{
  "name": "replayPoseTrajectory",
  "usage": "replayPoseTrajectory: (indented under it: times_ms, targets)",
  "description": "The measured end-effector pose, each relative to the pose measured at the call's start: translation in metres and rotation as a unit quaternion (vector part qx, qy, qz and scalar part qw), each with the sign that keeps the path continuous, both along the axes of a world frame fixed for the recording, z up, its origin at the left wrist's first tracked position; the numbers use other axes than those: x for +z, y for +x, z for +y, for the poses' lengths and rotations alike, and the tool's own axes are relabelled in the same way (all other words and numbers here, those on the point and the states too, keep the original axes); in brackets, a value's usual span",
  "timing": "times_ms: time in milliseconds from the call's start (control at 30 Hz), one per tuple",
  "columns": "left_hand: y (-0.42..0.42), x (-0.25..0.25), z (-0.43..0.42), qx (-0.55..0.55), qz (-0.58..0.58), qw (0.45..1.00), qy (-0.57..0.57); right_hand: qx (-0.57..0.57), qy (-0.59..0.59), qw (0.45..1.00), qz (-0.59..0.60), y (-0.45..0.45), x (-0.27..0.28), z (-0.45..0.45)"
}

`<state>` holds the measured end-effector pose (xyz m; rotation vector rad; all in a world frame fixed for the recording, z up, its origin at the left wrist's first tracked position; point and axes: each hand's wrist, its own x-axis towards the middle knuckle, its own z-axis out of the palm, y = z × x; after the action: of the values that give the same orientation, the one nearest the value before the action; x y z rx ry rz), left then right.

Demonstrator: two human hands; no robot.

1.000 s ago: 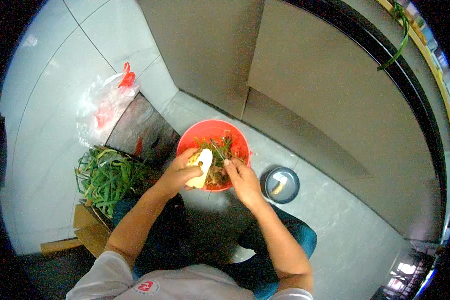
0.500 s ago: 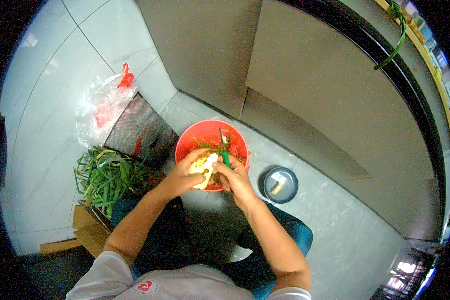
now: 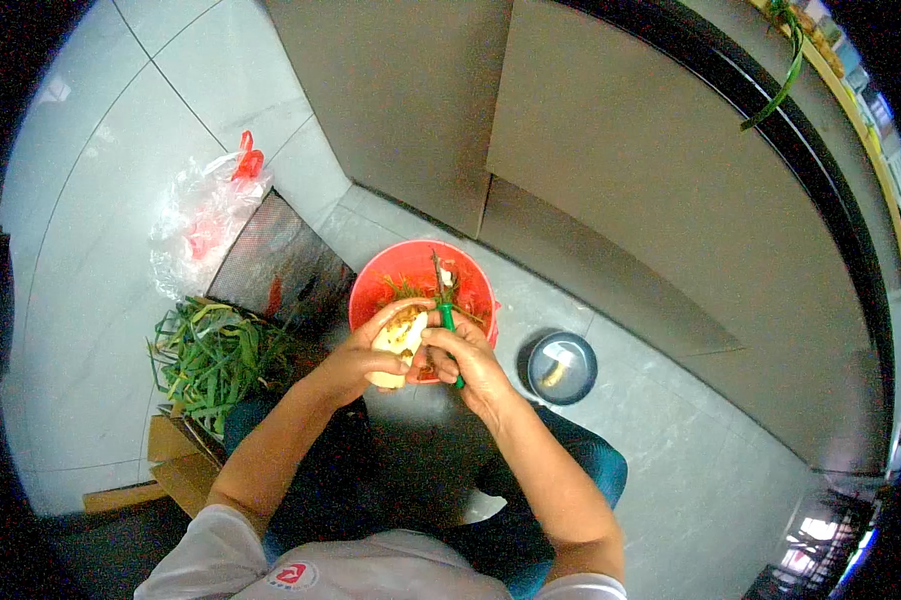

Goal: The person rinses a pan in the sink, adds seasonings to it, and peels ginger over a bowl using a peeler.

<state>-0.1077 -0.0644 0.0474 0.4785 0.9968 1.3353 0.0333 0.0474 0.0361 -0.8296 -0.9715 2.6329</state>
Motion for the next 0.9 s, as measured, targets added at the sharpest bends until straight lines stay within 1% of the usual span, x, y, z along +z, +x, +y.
replayPoseTrajectory:
  times_ms: [67, 100, 133, 167, 200, 233, 267, 300, 333, 400, 567, 633, 733, 800, 867, 900]
  targets:
    - [-0.001, 0.005, -0.001, -0.004, 0.005, 1.000, -0.001, 0.003, 0.092, 0.996, -0.016, 0.002, -0.003, 0.000]
    - [-0.002, 0.008, -0.001, -0.008, 0.009, 1.000, -0.002, 0.003, 0.092, 0.996, -0.016, 0.000, -0.013, -0.003]
    - [-0.002, 0.008, -0.001, -0.009, 0.010, 1.000, -0.001, -0.071, 0.236, 0.969, -0.018, -0.004, -0.027, -0.008]
    - [-0.002, 0.009, -0.001, 0.011, 0.004, 1.000, -0.013, -0.143, 0.373, 0.917, -0.020, -0.005, -0.038, -0.012]
    - [-0.002, 0.010, -0.001, 0.030, -0.002, 0.999, -0.024, -0.142, 0.373, 0.917, -0.019, 0.000, -0.030, -0.013]
    - [-0.005, 0.008, -0.004, 0.036, -0.028, 0.998, -0.048, -0.075, 0.481, 0.868, -0.094, 0.008, -0.014, -0.013]
    - [-0.006, 0.009, -0.004, 0.038, -0.028, 0.998, -0.048, -0.006, 0.578, 0.799, -0.167, 0.013, -0.002, -0.015]
    - [-0.008, 0.014, -0.004, 0.038, -0.026, 0.997, -0.060, 0.013, 0.623, 0.764, -0.164, 0.014, 0.004, -0.018]
    - [-0.009, 0.018, -0.004, 0.037, -0.024, 0.996, -0.073, 0.014, 0.623, 0.765, -0.164, 0.015, 0.007, -0.019]
    - [-0.010, 0.023, -0.005, 0.027, -0.025, 0.998, -0.060, 0.064, 0.710, 0.689, -0.130, 0.019, 0.011, -0.021]
    - [-0.010, 0.024, -0.006, -0.013, -0.029, 0.999, -0.008, 0.059, 0.740, 0.663, -0.095, 0.019, 0.009, -0.018]
    - [-0.012, 0.026, -0.007, -0.036, -0.075, 0.996, -0.013, 0.052, 0.757, 0.643, -0.105, 0.018, 0.006, -0.015]
    - [-0.012, 0.021, -0.007, -0.030, -0.108, 0.993, -0.028, 0.035, 0.747, 0.650, -0.136, 0.016, 0.008, -0.009]
    - [-0.012, 0.022, -0.004, -0.027, -0.106, 0.993, -0.032, 0.030, 0.739, 0.658, -0.142, 0.013, 0.006, -0.008]
    - [-0.011, 0.022, -0.005, -0.025, -0.105, 0.994, -0.035, 0.011, 0.716, 0.673, -0.184, 0.012, -0.004, -0.006]
    - [-0.010, 0.020, -0.007, -0.002, -0.124, 0.991, -0.054, 0.011, 0.716, 0.673, -0.184, 0.012, -0.006, -0.004]
